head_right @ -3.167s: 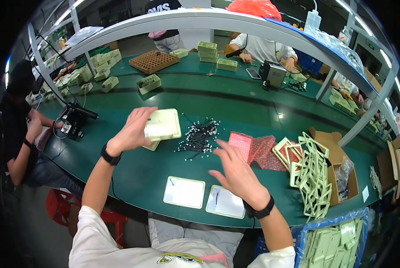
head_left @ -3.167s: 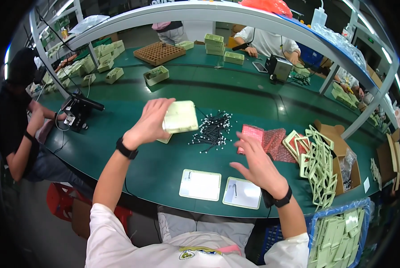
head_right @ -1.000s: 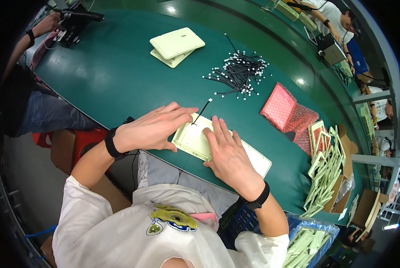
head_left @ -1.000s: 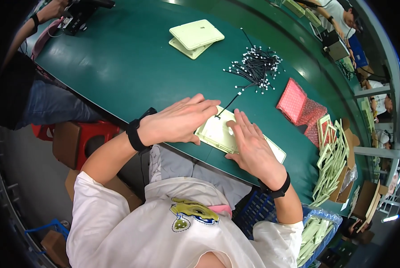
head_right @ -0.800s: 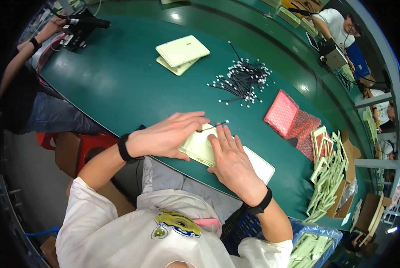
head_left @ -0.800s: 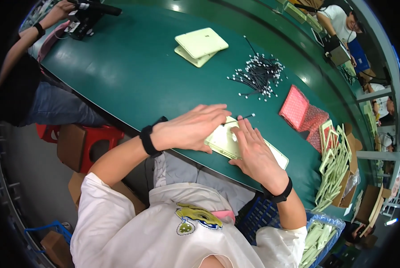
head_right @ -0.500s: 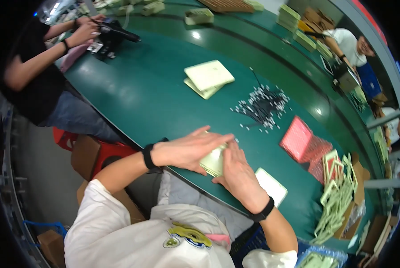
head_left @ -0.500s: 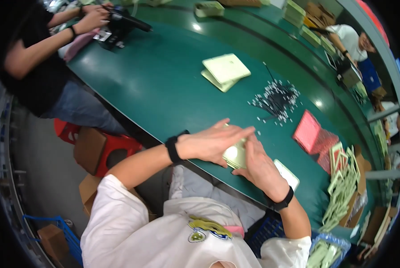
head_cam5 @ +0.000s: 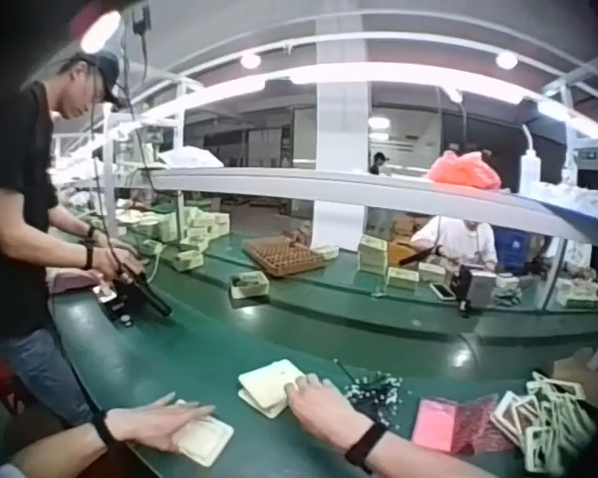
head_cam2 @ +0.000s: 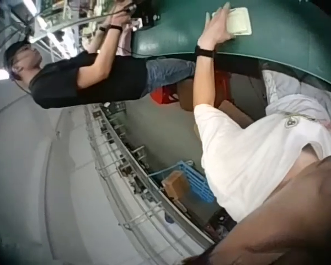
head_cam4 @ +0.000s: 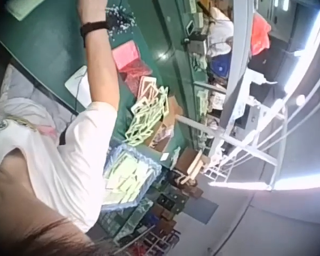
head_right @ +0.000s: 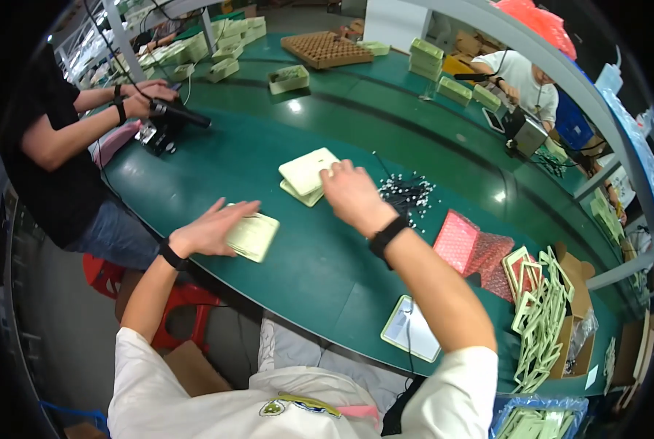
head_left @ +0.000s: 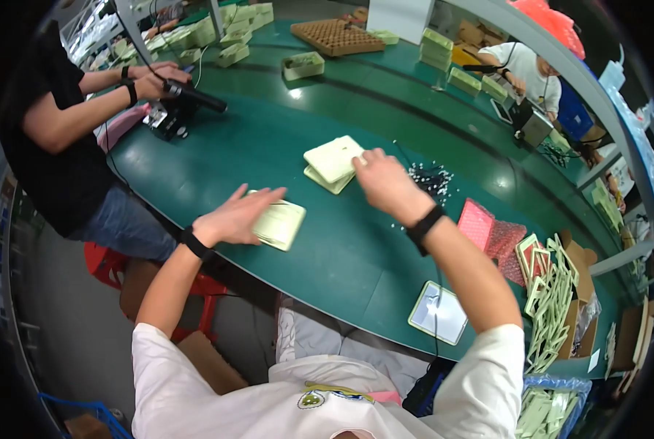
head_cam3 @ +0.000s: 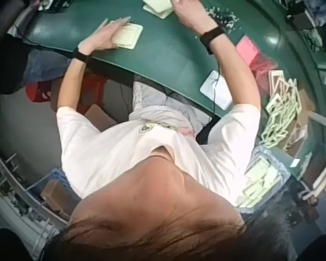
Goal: The person gathers plastic frames from a crate and places them on a workbench. They peel the film off a screen, set it into a frame, insert a wire, and press a second frame over the assembly before setting the unit aside.
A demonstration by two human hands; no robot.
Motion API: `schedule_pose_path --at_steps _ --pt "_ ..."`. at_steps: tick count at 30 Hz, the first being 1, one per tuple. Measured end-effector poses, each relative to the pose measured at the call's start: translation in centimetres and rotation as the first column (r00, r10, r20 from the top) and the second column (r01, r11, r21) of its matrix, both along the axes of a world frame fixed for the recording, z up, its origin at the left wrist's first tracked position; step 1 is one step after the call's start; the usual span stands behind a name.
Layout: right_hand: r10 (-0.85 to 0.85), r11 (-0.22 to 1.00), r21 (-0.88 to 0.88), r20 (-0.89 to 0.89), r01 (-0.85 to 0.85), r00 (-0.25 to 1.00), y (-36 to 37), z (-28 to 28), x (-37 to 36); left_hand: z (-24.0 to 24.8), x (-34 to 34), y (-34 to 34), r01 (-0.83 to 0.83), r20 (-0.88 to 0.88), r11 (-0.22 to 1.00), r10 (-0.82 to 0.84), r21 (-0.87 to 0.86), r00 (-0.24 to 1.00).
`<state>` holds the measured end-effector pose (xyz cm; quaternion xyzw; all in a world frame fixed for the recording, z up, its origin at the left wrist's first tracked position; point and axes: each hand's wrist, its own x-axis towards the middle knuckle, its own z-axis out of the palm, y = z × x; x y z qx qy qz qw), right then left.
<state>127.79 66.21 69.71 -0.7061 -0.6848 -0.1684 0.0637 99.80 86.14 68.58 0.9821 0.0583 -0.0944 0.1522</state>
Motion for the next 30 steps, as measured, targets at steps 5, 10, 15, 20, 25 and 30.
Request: schedule_pose_path --at_steps 5,10,15,20,25,30 --pt "0.079 0.991 0.094 0.148 -0.094 0.986 5.9 -3.5 0.0 1.0 -1.2 5.0 -0.176 -0.098 0.984 0.177 0.018 0.979" --pt "0.071 0.978 0.204 -0.087 -0.052 0.994 4.9 -2.5 1.6 3.2 -1.4 1.5 -0.178 0.168 0.983 0.169 0.041 0.971" --pt "-0.005 0.904 0.290 -0.726 0.313 0.687 -1.3 3.9 3.0 5.8 0.5 -7.0 -0.128 0.688 0.957 0.277 -0.260 0.671" --pt "0.236 0.862 0.261 -0.965 0.434 0.111 -11.1 6.4 2.9 2.2 6.7 -13.8 0.133 0.427 0.766 0.197 -0.629 0.883" --pt "0.311 0.789 0.120 -0.924 0.602 -0.224 -22.6 7.0 -3.5 0.7 11.0 -21.5 0.312 0.263 0.656 -0.176 -0.687 0.949" --pt "0.527 0.608 0.074 -0.783 0.791 -0.331 -32.6 2.4 -9.5 -1.2 15.4 -25.7 0.538 0.415 0.573 -0.344 -0.618 0.842"
